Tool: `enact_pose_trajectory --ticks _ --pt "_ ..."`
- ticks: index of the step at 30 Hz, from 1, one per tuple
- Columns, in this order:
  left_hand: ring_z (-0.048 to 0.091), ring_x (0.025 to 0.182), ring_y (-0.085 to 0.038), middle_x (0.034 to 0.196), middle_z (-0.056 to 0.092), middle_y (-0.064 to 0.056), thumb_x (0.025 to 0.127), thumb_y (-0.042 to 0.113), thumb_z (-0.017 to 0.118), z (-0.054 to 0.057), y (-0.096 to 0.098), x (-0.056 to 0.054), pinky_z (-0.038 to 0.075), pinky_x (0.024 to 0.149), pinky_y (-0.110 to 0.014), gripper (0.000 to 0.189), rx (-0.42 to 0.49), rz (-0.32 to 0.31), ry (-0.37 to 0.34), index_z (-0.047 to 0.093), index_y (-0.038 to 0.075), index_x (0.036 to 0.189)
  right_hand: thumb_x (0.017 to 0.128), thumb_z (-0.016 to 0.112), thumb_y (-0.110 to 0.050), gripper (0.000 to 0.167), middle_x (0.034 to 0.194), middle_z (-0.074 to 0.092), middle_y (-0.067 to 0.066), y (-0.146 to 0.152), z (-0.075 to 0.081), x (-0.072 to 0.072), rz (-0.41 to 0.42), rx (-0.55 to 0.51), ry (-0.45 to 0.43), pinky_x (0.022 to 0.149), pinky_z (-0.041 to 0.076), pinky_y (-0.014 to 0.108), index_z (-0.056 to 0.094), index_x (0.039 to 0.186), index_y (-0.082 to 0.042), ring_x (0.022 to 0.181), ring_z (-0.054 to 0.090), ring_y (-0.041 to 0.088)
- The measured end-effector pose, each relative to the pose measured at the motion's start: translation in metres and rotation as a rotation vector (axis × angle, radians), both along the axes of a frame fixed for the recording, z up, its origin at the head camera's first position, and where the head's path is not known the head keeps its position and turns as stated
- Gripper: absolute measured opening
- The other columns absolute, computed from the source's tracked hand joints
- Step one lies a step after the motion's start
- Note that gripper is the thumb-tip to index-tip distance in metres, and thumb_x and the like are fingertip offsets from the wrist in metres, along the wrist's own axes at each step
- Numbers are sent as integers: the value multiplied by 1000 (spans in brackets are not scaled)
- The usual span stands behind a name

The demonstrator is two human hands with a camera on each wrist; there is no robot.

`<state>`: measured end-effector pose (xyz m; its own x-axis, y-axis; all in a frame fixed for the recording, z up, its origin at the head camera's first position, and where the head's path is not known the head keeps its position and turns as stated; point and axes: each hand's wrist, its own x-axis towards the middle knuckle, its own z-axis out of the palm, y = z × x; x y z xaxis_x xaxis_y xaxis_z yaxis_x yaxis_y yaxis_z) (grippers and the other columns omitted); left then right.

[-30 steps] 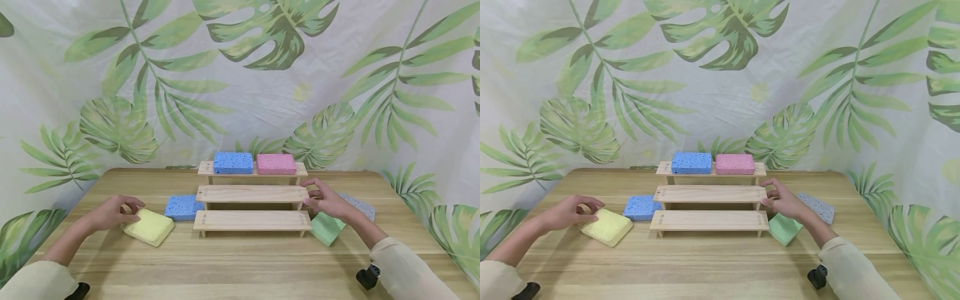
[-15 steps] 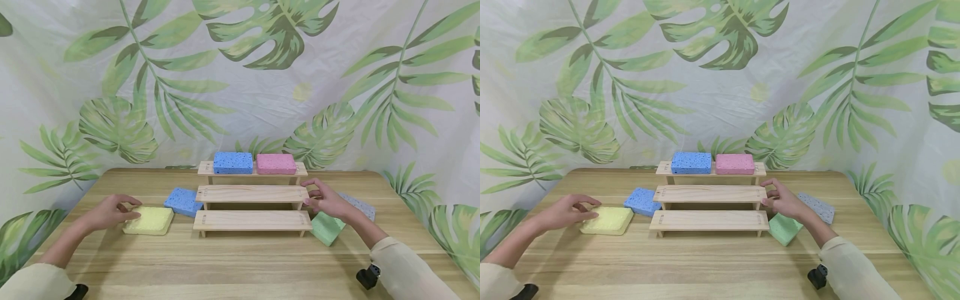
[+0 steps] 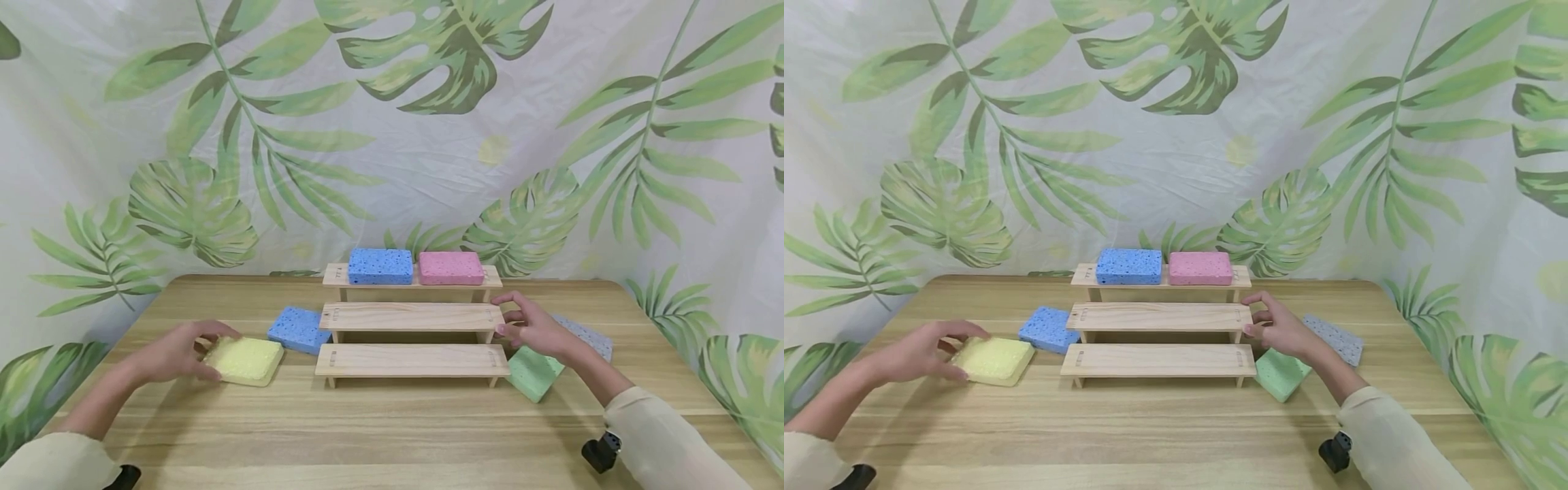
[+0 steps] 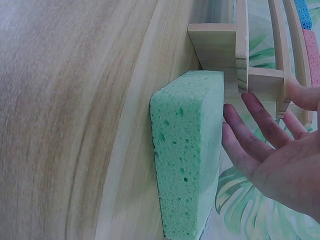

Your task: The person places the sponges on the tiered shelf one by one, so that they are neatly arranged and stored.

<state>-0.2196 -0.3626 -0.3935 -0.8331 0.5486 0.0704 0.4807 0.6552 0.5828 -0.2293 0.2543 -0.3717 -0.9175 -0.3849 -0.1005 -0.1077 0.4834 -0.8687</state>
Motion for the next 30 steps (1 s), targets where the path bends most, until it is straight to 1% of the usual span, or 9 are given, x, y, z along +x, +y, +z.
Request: enact_pose_trajectory --ticks 2,5,10,12,14,18,21,25,30 --pt "59 104 -11 123 67 -24 71 11 94 2 -1 0 58 78 -31 62 15 -1 5 67 -6 125 106 59 -10 51 128 61 30 0 0 0 2 1 1 90 57 55 34 149 0 120 63 46" --pt "59 104 -8 123 68 -20 72 9 94 5 -4 0 58 78 -30 60 34 -8 17 67 -5 124 106 59 -10 51 129 61 31 0 0 0 1 3 2 90 57 55 34 149 0 121 63 47" --pt "60 105 -1 123 69 4 74 7 93 10 -9 -1 58 79 -28 58 71 -39 47 68 -4 124 106 59 -10 50 128 61 31 0 0 0 3 7 5 90 56 55 34 149 0 121 63 47" --pt "60 105 0 122 69 10 74 6 92 12 -10 -2 57 79 -27 57 78 -48 68 68 -4 124 106 59 -11 51 129 61 32 0 1 0 11 8 10 90 56 55 34 148 0 121 63 47" --pt "61 104 -1 121 70 10 73 5 93 15 -9 -2 56 79 -26 56 87 -46 94 68 -2 124 106 58 -11 51 129 61 33 0 1 0 16 9 14 90 56 55 33 148 1 121 62 48" --pt "63 102 -3 120 72 3 72 6 94 21 -3 -1 56 80 -26 57 87 -33 145 70 3 124 106 57 -10 50 129 61 33 0 1 0 11 8 9 90 56 55 33 148 1 120 63 47" --pt "64 102 -4 121 72 0 73 8 94 26 3 0 56 82 -26 57 80 -32 170 71 6 125 106 57 -9 49 129 62 32 -1 1 0 -2 4 -1 90 56 54 34 148 0 119 64 45" --pt "64 102 -3 122 72 -1 74 9 94 32 11 -1 56 83 -25 57 79 -32 188 71 6 127 106 57 -9 49 129 62 32 0 0 -1 -4 4 -4 90 56 54 34 149 -1 119 65 44" --pt "62 101 -3 121 72 -2 74 11 94 39 21 -2 56 82 -27 56 75 -32 209 72 11 125 106 58 -9 50 130 61 32 0 0 -1 -5 6 -9 91 56 55 34 149 -1 119 65 43"
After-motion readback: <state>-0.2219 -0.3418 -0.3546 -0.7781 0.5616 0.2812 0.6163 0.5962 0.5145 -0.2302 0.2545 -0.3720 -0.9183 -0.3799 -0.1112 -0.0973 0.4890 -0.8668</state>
